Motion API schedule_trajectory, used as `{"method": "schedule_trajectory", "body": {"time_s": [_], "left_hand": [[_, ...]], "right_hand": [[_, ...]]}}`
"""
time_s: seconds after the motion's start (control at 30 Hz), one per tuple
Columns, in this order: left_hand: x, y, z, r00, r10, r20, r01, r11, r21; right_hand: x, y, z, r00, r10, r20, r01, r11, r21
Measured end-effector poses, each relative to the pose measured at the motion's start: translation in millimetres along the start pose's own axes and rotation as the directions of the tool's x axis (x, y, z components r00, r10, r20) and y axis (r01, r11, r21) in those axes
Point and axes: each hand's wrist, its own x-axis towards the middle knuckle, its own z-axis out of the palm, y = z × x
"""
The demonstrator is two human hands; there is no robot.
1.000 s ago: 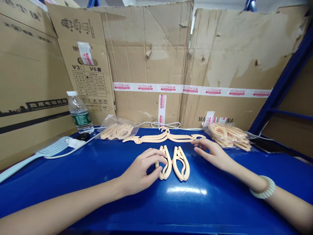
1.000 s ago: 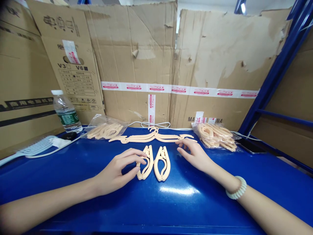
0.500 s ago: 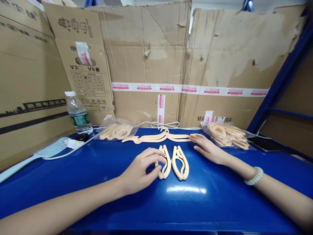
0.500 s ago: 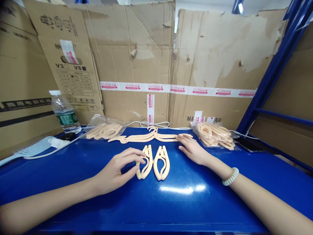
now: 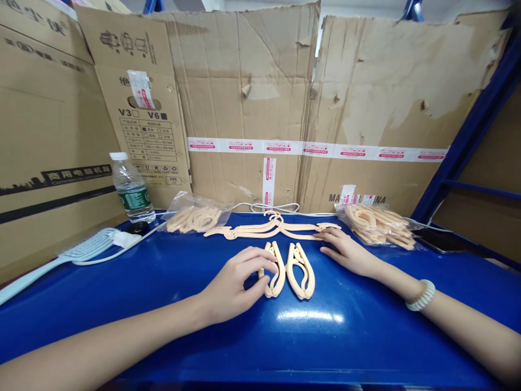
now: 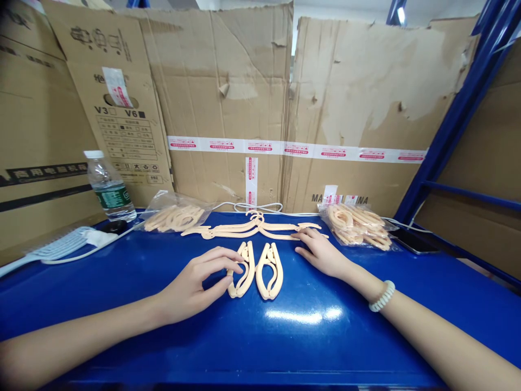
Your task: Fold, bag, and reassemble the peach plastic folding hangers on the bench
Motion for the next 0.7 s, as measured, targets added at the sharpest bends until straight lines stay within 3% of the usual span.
{"method": "schedule_trajectory", "body": {"time_s": [0.4, 0.7], "left_hand": [[1.6, -0.7, 0.1, 1.000, 0.007, -0.022, -0.007, 1.000, -0.013], [1.9, 0.5, -2.9, 0.998, -0.012, -0.064, 0.009, 0.999, -0.052]], "right_hand": [[3.8, -9.5, -2.4, 0.999, 0.043, -0.034, -0.040, 0.996, 0.075], [2.1, -10.0, -1.6, 0.980, 0.151, -0.131, -0.134, 0.982, 0.129]]}}
